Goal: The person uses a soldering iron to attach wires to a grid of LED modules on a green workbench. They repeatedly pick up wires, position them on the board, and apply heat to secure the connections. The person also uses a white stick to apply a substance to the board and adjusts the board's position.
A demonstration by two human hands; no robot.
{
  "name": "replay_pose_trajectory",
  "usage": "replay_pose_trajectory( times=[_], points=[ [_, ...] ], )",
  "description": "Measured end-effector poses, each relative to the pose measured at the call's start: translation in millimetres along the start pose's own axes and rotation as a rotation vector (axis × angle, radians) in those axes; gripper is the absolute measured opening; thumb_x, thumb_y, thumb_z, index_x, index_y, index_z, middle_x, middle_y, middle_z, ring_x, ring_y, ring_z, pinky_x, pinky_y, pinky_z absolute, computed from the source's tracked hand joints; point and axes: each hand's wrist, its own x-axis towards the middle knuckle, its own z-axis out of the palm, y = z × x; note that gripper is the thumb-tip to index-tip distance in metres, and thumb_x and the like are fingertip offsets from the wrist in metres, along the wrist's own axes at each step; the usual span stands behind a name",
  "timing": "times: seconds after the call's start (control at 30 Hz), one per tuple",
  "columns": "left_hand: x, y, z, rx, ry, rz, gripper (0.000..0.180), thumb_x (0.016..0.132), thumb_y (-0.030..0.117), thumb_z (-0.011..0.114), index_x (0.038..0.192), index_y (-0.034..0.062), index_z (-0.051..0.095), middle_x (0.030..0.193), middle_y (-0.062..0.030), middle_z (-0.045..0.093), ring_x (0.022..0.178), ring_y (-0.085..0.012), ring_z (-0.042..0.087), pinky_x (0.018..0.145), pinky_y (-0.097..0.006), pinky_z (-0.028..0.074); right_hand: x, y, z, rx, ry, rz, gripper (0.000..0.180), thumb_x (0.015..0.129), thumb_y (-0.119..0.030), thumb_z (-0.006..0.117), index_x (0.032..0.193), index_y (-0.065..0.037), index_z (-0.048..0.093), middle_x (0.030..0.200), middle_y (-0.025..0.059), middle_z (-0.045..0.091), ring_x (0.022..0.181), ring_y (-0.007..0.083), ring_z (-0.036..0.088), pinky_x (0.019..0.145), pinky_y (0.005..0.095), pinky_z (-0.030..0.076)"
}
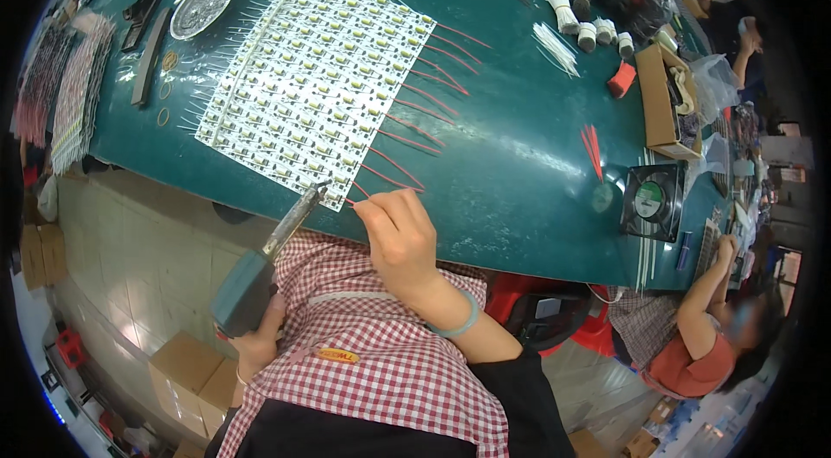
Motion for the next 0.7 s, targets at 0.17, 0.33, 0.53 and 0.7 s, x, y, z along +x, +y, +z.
replay_pose_trajectory(
  times=[0.17, 0.33, 0.53, 0.7],
  points=[
    [-4.2, -11.9, -2.4, -0.037, -0.041, -0.038, 0.041, 0.083, 0.003, 0.079, 0.121, -0.0031, 0.067, 0.106, -0.0086, 0.071, 0.093, -0.0170, 0.067, 0.081, -0.031, 0.053, -3.2, 1.1, -13.9, 0.035, -0.002, 0.040, 0.021, 0.077, 0.005, 0.075, 0.095, -0.003, 0.069, 0.088, 0.0088, 0.065, 0.077, 0.0272, 0.061, 0.063, 0.0364, 0.050],
    [-9.8, -21.6, 1.6, 0.012, 0.085, -0.132, 0.031, 0.083, 0.001, 0.078, 0.112, -0.0054, 0.069, 0.093, -0.0091, 0.071, 0.079, -0.0148, 0.065, 0.070, -0.029, 0.052, 5.5, 26.2, -57.7, -0.029, 0.100, 0.086, 0.022, 0.078, 0.007, 0.077, 0.095, -0.003, 0.069, 0.087, 0.0096, 0.066, 0.077, 0.0277, 0.062, 0.063, 0.0364, 0.050],
    [14.3, -27.6, 6.6, -0.154, 0.115, -0.187, 0.033, 0.088, -0.001, 0.072, 0.120, -0.0055, 0.066, 0.088, -0.0051, 0.065, 0.062, -0.0081, 0.054, 0.057, -0.024, 0.042, 15.5, 123.8, -157.8, -0.386, 0.320, 0.267, 0.009, 0.085, 0.003, 0.072, 0.091, -0.003, 0.072, 0.087, 0.0109, 0.069, 0.081, 0.0294, 0.064, 0.074, 0.0390, 0.051],
    [35.6, 5.9, 20.4, -0.231, 0.144, -0.158, 0.029, 0.089, -0.005, 0.068, 0.118, -0.0080, 0.065, 0.081, -0.0051, 0.063, 0.059, -0.0073, 0.050, 0.053, -0.023, 0.039, 28.0, 142.1, -182.7, -0.689, 0.160, 0.194, 0.022, 0.084, -0.001, 0.072, 0.106, -0.005, 0.073, 0.114, 0.0156, 0.064, 0.093, 0.0330, 0.063, 0.084, 0.0427, 0.052]
  ],
)
